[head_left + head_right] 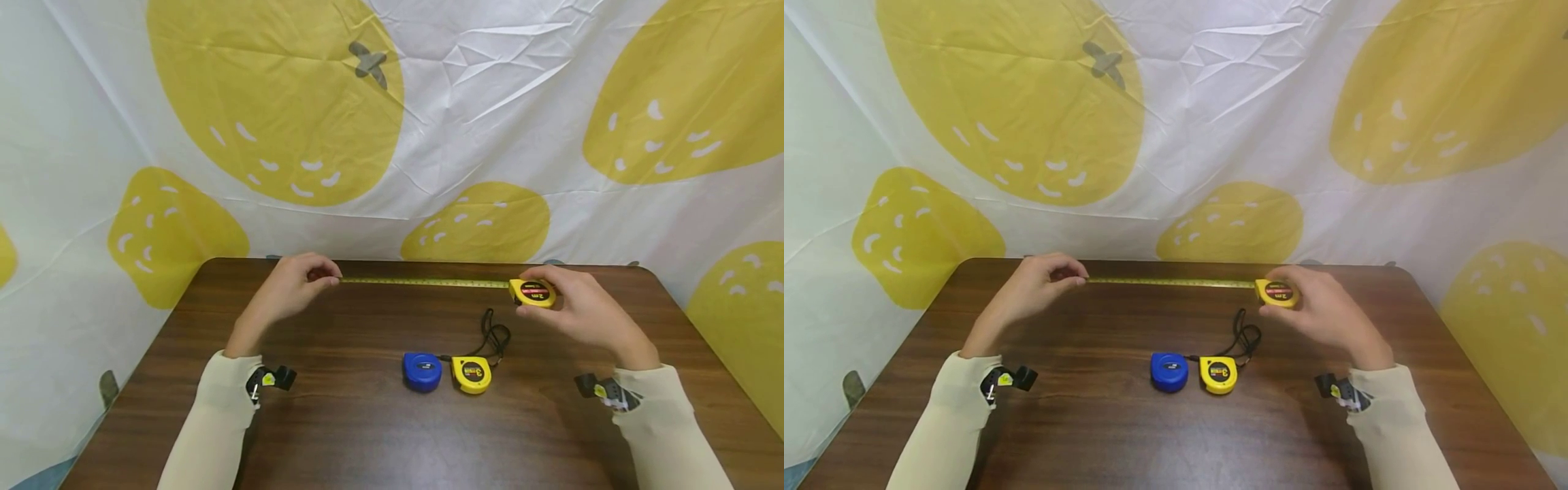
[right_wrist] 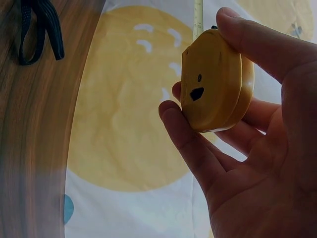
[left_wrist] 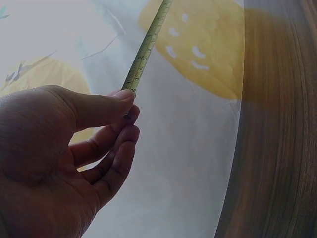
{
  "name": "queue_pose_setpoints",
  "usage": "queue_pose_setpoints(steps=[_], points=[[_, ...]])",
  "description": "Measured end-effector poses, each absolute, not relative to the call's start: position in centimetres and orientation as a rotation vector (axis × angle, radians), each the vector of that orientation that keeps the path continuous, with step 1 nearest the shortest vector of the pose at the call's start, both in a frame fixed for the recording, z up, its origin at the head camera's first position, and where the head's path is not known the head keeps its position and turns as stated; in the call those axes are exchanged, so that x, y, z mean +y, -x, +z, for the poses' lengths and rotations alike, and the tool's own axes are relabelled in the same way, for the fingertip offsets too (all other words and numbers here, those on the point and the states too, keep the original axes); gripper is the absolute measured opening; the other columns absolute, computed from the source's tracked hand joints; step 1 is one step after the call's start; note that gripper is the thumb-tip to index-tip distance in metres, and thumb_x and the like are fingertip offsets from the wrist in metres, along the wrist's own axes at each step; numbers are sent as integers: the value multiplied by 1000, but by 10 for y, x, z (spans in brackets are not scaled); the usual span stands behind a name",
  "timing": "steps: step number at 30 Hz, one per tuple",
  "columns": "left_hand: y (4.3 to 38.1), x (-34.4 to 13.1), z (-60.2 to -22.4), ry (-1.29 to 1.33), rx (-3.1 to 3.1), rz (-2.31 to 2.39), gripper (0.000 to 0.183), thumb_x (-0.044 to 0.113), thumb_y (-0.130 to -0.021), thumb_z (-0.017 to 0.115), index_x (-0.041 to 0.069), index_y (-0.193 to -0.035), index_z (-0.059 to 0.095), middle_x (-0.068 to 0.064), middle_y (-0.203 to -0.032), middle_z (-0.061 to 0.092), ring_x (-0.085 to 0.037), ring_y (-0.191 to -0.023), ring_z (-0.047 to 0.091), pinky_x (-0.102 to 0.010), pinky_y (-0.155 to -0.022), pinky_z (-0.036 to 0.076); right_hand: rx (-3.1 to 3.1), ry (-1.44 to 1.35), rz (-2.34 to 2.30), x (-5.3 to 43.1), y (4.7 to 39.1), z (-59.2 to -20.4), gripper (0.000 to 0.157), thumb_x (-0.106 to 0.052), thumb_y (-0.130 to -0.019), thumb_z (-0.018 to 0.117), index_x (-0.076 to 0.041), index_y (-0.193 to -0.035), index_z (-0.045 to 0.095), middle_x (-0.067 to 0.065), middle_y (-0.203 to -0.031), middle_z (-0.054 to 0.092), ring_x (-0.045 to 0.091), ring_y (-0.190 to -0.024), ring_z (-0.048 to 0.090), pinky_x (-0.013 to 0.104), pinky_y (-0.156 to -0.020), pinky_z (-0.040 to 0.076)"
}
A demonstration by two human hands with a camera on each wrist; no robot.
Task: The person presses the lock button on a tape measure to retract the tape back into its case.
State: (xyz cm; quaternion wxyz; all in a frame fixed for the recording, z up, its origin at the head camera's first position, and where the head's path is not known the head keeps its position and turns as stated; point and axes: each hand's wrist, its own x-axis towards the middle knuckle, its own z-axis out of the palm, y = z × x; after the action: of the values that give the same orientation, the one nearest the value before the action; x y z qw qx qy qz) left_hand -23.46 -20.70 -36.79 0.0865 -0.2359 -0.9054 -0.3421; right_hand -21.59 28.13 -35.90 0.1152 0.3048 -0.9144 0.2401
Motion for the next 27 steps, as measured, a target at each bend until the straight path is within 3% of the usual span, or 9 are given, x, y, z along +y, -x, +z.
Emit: queue_pose_setpoints(steps=[27], points=[[234, -185, -378, 780, -2690, -1010, 6, 10, -99, 83, 5, -101, 79, 1, -93, 75, -17, -86, 68, -40, -81, 56, -2756, -915, 715, 266, 212, -364, 48, -33, -94, 92, -12, -132, 72, -3, -113, 73, 9, -81, 63, 35, -76, 55]])
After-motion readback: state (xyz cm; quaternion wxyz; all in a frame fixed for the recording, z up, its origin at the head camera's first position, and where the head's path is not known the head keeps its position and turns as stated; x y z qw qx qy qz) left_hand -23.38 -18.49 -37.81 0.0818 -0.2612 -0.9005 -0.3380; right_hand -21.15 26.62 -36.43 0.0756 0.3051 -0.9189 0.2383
